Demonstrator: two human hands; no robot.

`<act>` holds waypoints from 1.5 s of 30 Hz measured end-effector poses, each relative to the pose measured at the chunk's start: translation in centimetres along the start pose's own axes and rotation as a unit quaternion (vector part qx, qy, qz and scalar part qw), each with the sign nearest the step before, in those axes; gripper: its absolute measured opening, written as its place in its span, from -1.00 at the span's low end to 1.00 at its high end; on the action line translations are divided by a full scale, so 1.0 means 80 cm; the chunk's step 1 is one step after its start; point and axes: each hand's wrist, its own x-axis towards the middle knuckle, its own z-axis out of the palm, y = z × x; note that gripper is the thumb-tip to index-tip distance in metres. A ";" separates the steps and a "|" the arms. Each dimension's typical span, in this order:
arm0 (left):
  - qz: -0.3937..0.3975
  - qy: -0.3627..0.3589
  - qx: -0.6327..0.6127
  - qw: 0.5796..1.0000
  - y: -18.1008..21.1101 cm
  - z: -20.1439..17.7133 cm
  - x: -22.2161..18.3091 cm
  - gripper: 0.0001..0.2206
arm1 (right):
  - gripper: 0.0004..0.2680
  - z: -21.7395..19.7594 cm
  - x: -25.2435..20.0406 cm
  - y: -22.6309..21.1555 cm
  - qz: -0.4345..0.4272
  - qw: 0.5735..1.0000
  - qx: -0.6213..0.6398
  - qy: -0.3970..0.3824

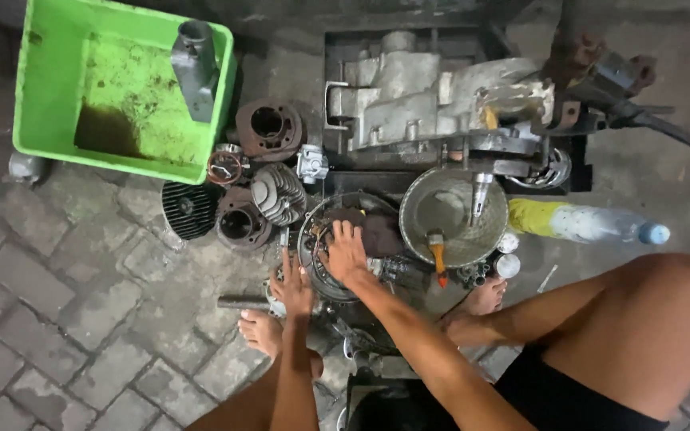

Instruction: The person scrubs a circular mechanical part with a brush and then wipes it with a cloth. The person continues to wipe the part thoroughly with the cloth.

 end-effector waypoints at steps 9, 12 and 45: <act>-0.009 -0.006 0.041 0.999 0.004 -0.003 0.003 -0.53 | -0.60 0.014 0.014 0.030 -0.099 0.994 -0.009 -0.038; 0.013 0.005 0.020 1.000 0.012 -0.008 0.004 -0.53 | -0.56 0.046 0.026 0.028 -0.099 0.994 -0.033 -0.021; 0.070 0.140 0.065 0.986 0.001 0.022 -0.001 -0.61 | -0.89 0.063 -0.127 0.066 -0.135 0.981 0.140 -0.006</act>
